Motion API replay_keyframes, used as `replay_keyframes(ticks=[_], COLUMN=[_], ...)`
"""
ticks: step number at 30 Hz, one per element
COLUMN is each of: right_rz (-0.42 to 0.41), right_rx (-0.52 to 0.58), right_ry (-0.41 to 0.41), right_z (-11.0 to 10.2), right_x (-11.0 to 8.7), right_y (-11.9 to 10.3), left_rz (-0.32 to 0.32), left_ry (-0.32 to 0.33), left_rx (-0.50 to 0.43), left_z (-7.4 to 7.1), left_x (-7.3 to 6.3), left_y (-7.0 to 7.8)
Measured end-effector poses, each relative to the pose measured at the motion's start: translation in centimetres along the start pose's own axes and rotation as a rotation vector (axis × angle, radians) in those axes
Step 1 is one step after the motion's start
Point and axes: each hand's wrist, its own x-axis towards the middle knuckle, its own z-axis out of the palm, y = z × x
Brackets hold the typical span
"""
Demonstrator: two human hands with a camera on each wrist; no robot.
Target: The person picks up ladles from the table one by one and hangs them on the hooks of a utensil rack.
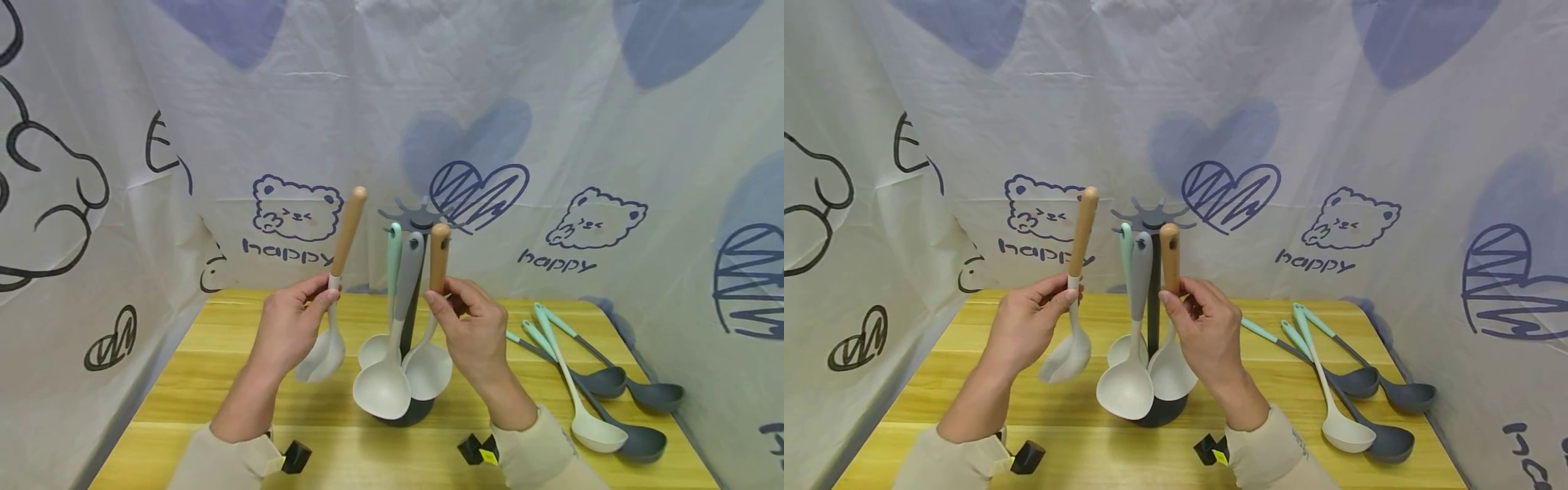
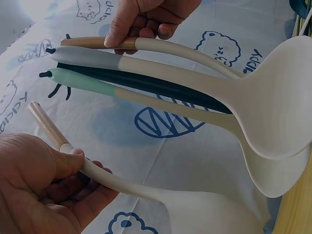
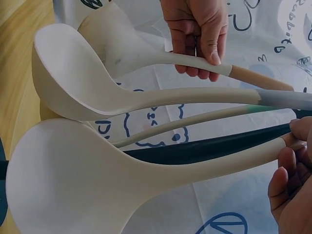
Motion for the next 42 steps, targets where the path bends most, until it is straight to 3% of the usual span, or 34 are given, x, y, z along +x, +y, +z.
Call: replay_keyframes(ticks=[26,42], right_rz=[-0.003,-0.012], right_rx=[-0.015,-0.006], right_ry=[0.004,0.008], right_z=[0.1,0.1], right_x=[0.1,0.2], right_y=[-0.1,-0.1], left_rz=[0.038,0.019], left_ry=[-0.026,-0.029], left_rx=[-0.036,-0.083], left_z=[1.6,2.9], left_x=[1.0,1.3], left_y=[-0.2,-0.9])
